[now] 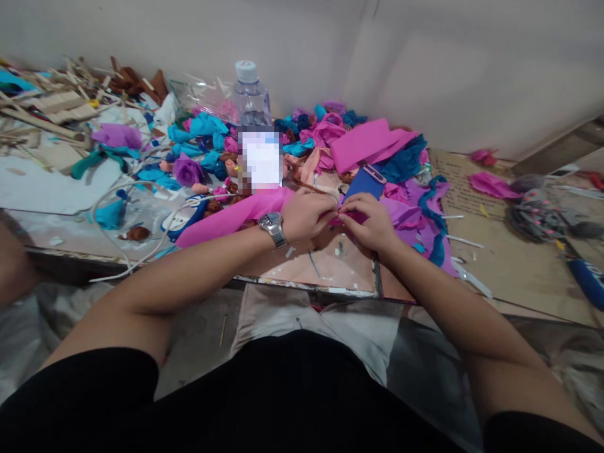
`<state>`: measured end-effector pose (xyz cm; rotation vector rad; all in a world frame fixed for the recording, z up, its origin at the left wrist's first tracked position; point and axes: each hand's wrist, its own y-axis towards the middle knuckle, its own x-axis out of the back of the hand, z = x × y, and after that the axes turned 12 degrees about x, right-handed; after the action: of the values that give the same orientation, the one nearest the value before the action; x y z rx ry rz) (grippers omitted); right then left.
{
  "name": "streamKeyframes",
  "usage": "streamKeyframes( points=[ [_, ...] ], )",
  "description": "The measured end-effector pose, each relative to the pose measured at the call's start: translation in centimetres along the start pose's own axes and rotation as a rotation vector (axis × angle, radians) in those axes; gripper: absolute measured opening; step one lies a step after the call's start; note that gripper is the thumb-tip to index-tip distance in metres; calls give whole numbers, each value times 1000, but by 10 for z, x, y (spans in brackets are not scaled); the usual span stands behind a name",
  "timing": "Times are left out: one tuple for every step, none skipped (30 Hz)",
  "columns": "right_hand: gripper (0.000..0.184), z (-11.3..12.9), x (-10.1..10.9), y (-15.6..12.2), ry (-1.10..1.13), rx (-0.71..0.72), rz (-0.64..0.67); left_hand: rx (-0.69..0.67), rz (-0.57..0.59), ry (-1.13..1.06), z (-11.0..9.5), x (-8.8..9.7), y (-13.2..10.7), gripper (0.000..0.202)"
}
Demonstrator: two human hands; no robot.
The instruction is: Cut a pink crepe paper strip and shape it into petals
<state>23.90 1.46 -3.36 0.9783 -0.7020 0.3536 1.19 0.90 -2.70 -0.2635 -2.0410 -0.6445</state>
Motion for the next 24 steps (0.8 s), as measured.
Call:
streamKeyframes(
  points=[
    [16,0,0,0,-3,-4,-1,-4,-6,0,0,0,0,26],
    [15,1,0,1,-3,-7,-3,-7,-13,0,0,-1,0,26],
    [15,1,1,1,0,-10,-6,-10,-17,-1,0,-1,0,26],
    [14,1,1,1,4,-12,-9,-13,-19,-1,-1,-1,0,27],
    [13,2,1,2,9,-12,-10,-16,-19,-2,-1,-2,-1,27],
    [13,2,1,2,13,-13,-8,-16,-19,-2,-1,-2,-1,27],
    [12,3,2,2,17,-14,-5,-14,-19,-2,-1,-3,-2,28],
    [12,3,2,2,23,-14,0,-11,-16,-2,-2,-3,-2,28],
    [12,3,3,2,30,-14,7,-4,-14,1,-2,-4,-2,28],
    [12,4,3,2,37,-13,14,4,-10,5,-3,-4,-2,28],
    [12,4,3,3,45,-10,22,9,-5,10,-3,-4,-3,28],
    [11,4,3,3,51,-5,30,10,-1,16,-4,-3,-3,27],
    [10,4,3,3,56,2,40,8,1,22,-5,-3,-3,26],
    [10,4,2,3,55,9,52,4,2,28,-5,-3,-3,26],
    [9,4,2,3,50,14,65,1,-1,33,-5,-3,-3,25],
    [9,3,1,3,39,18,79,-4,-2,37,-6,-3,-3,24],
    [9,3,0,3,26,20,94,-8,-4,38,-5,-3,-3,24],
    [8,3,0,2,13,20,108,-11,-5,36,-5,-3,-3,25],
    [8,3,0,2,1,20,118,-15,-4,33,-5,-4,-3,25],
    [7,3,0,2,-8,20,126,-16,-5,31,-4,-4,-4,25],
    [6,3,0,2,-14,22,130,-15,-7,30,-4,-4,-4,26],
    [6,3,1,2,-20,23,130,-13,-8,31,-3,-5,-4,26],
    [6,3,2,2,-25,24,128,-11,-10,33,-3,-5,-4,25],
    [6,3,3,2,-32,23,121,-9,-11,33,-3,-5,-4,25]
  ],
)
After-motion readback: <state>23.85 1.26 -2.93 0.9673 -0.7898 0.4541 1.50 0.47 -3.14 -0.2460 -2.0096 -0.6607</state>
